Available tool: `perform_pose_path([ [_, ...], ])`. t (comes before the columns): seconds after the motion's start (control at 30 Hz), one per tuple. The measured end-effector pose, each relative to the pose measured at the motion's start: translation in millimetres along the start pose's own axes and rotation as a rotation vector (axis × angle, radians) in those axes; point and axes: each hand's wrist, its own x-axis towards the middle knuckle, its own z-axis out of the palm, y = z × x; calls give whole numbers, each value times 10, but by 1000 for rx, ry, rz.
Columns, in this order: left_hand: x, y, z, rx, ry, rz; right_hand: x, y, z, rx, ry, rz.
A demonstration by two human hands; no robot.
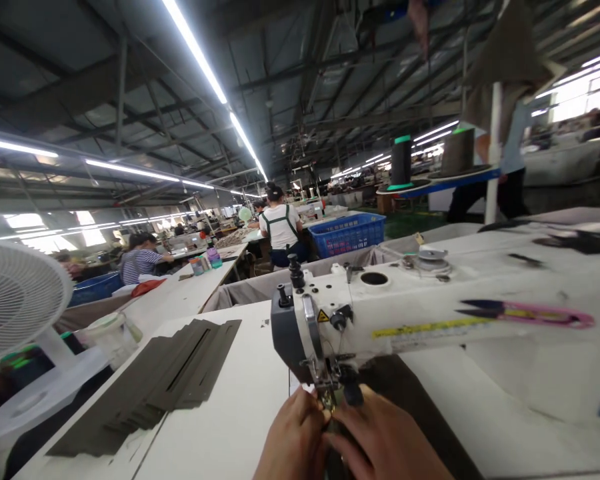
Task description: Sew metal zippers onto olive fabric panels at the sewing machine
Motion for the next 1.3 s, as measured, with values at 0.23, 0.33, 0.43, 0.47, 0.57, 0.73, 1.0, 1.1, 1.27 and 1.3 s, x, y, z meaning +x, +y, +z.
perform_pose_path([
  [0.23,-72,-14,4,-30,106,-22,227,140,278,-101,-29,82],
  [0.33,-72,13,-22,-7,123,-16,186,132,322,-129,-15,115],
  [0.43,-57,35,-28,14,126,-17,175,108,302,-85,-62,137],
  [0.47,-51,40,-27,22,123,-20,175,101,291,-60,-81,142],
  [0.57,-39,53,-32,42,114,-22,174,89,264,10,-116,157],
  [0.73,-36,72,-61,58,107,-10,147,90,282,34,-74,190],
  [1.0,-44,88,-15,96,130,16,153,101,296,-73,-76,187],
  [1.1,-44,128,-68,79,110,-4,203,65,239,-95,-91,180],
  [1.27,-28,192,-180,53,30,-62,253,-20,63,-100,-201,162],
  [1.3,-27,198,-190,51,24,-65,237,-25,40,-99,-208,155],
])
